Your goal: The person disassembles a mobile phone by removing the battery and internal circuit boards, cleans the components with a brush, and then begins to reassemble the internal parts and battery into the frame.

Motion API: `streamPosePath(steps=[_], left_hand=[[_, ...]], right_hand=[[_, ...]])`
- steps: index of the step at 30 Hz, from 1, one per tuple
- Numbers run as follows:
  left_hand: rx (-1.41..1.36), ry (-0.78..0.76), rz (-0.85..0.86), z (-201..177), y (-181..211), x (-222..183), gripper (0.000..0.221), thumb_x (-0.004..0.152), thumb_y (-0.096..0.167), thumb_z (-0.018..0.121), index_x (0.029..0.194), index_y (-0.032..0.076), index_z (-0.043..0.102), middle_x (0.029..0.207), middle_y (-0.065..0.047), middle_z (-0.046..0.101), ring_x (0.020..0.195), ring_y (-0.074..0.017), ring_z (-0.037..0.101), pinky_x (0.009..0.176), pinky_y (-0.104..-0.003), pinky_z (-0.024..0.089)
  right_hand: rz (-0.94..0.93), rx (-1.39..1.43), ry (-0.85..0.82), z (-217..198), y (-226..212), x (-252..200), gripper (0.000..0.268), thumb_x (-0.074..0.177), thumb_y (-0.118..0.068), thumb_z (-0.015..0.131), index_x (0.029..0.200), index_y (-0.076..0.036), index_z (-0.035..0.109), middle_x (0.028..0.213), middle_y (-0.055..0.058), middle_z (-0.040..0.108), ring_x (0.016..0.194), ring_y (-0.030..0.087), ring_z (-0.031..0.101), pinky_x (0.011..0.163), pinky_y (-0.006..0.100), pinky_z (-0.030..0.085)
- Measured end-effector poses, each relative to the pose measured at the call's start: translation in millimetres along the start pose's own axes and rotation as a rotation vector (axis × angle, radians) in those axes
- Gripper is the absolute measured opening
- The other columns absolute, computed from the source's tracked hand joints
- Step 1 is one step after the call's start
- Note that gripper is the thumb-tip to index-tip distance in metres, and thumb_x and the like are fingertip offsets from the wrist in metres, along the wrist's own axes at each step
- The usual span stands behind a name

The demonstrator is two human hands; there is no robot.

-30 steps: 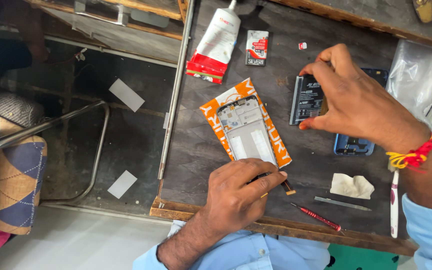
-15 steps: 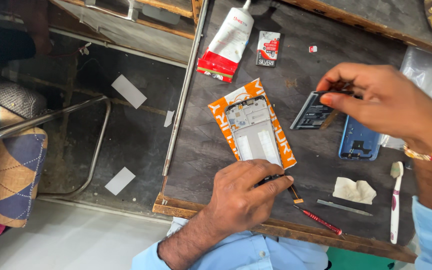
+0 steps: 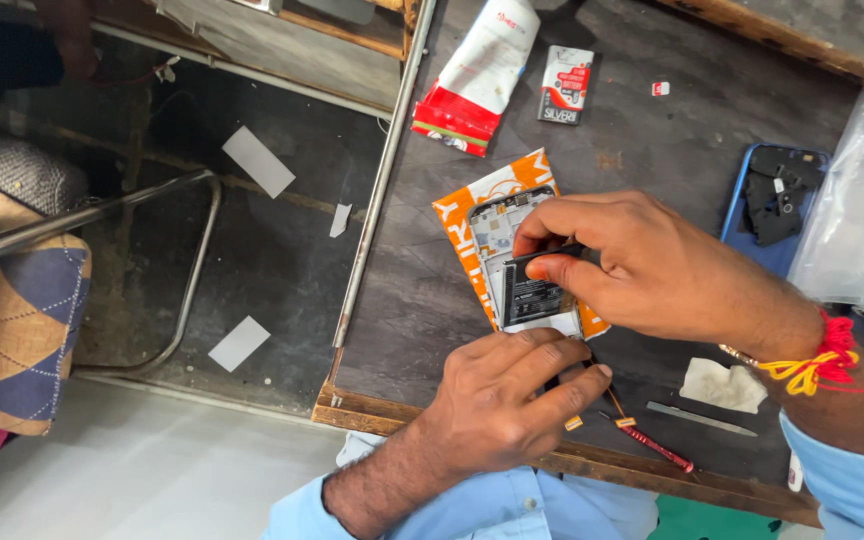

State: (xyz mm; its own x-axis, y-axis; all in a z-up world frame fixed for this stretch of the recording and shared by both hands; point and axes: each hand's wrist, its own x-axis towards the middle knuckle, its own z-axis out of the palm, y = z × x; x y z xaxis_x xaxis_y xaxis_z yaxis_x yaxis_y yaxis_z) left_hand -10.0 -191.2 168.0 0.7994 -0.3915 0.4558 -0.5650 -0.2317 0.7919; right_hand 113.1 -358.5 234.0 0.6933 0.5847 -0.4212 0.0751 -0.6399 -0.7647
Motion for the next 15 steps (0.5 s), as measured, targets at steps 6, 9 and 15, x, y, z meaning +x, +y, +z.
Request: streamPosePath(steps=[6,9,15], left_hand=[[-0.007,0.021,0.009,2.0,-0.8,-1.6,0.028,0.089,0.007,0.074,0.117,0.009,0.071,0.113,-0.007,0.069,0.107,-0.0235,0.071,0.089,-0.037,0.059],[-0.003,0.018,0.0,2.5,-2.1,-3.0,0.03,0.088,0.008,0.074,0.118,0.009,0.071,0.113,-0.007,0.068,0.107,-0.0238,0.07,0.088,-0.037,0.058],[-0.011,0.012,-0.012,2.6,-2.7,-5.5,0.036,0.083,0.008,0.074,0.119,0.009,0.072,0.114,-0.007,0.068,0.109,-0.0231,0.07,0.091,-0.038,0.059]], right_hand=[[-0.024,-0.057,-0.002,5.1,1.9,2.1,0.017,0.086,-0.007,0.065,0.102,0.0,0.068,0.095,0.009,0.075,0.083,0.022,0.076,0.072,0.034,0.058],[-0.087,-0.117,-0.002,7.6,3.2,1.7,0.021,0.085,-0.007,0.067,0.105,0.0,0.068,0.099,0.011,0.07,0.087,0.026,0.071,0.074,0.036,0.056],[-0.153,-0.244,0.105,20.8,5.4,-5.6,0.034,0.082,-0.006,0.072,0.115,-0.001,0.071,0.107,0.011,0.064,0.093,0.028,0.066,0.078,0.038,0.053]])
